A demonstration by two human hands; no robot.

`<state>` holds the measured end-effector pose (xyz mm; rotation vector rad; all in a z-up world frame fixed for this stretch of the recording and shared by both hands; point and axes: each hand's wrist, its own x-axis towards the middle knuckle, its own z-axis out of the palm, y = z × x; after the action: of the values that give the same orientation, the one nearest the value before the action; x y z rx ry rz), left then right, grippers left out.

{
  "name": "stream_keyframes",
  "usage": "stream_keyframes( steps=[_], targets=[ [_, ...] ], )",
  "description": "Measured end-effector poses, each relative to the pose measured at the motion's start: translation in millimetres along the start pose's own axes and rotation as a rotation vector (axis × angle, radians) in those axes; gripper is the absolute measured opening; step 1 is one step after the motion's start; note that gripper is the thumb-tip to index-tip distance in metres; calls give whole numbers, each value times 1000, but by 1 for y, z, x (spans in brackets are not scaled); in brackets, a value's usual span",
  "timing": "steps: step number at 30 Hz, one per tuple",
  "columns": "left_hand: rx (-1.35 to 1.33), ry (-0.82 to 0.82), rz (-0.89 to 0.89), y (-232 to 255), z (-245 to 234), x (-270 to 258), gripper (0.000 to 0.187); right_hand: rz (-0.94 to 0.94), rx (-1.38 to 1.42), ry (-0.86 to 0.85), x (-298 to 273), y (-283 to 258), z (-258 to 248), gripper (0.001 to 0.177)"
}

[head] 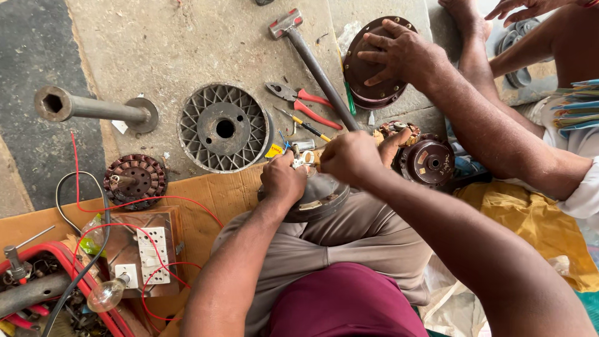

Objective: The person wires a fan motor using a screwdriver, connecting various wires to the terminal while sitting on the floor.

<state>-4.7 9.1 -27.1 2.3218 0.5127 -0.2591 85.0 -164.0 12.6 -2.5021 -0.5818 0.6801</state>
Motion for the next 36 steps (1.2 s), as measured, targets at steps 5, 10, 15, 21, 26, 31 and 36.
stream_keyframes(
  steps=[5, 10, 15, 21, 26, 31, 36],
  targets=[
    [39, -38, -67, 11, -5, -4, 28, 44, -120, -522, 10, 20, 3, 31],
    [-9, -17, 32, 7, -16, -5, 31, 609, 602, -483, -6, -3, -34, 29],
    [-169, -125, -41, 4, -22, 0, 37, 486, 1137, -44, -4, 35, -25, 30],
    [-943, -483, -311, -27, -11, 16, 49, 452, 795, 88, 39, 61, 73, 23],
    [-979, -513, -345, -48, -4, 20, 57, 186, 341, 119, 65, 59, 113, 41],
    [-1024, -557, -345, -46, -13, 15, 58, 101, 202, -47, 67, 44, 106, 45],
    [-1210, -700, -270, -43, -38, 14, 52, 336, -29, -199, 69, 4, 93, 27]
  ],
)
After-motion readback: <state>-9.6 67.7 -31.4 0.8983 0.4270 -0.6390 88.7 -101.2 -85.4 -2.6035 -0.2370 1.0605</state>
